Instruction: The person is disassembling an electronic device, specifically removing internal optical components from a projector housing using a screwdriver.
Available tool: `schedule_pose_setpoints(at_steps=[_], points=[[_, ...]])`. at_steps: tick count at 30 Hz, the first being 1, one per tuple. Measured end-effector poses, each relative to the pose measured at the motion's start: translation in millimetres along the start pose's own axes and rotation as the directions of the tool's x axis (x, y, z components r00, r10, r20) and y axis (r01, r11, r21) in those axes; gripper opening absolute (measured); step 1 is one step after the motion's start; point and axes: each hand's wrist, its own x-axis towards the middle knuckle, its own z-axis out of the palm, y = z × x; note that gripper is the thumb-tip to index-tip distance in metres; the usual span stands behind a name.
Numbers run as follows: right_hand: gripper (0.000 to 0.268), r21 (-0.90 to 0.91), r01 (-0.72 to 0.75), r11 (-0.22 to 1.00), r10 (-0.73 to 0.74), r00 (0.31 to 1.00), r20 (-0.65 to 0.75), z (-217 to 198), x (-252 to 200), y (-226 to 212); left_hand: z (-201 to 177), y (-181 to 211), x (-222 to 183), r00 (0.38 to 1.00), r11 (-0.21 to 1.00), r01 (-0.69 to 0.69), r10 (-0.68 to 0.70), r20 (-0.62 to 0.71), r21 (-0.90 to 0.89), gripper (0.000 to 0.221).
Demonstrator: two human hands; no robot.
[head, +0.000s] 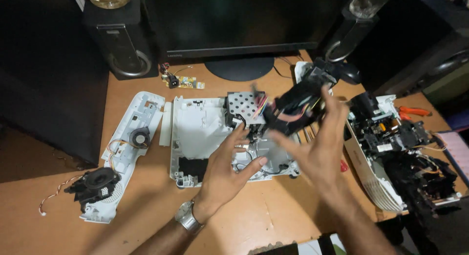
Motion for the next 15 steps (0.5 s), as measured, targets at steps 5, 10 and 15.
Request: schedule_pose_setpoints(at_steps=[5,10,15], points=[[0.121,-0.033,-0.153,0.988,0.154,0.987,0.054,5.1,-54.9,-19.0,0.1,7.2,-4.9,0.957,0.914,0.279,-0.242,0.158,-0.293,0.094],[0.118,-0.111,-0.119,0.987,0.128,0.989,0.074,6.2,-73.7,-26.0,-3.0,-5.4,-10.0,0.96,0.865,0.277,-0.239,0.143,-0.417,0.068],[0.11,0.083,-0.148,0.986,0.133,0.978,0.161,-1.7,-83.3,-21.6,-14.2,-19.8,-11.6,0.955,0.81,0.294,-0.223,0.196,-0.508,0.077]])
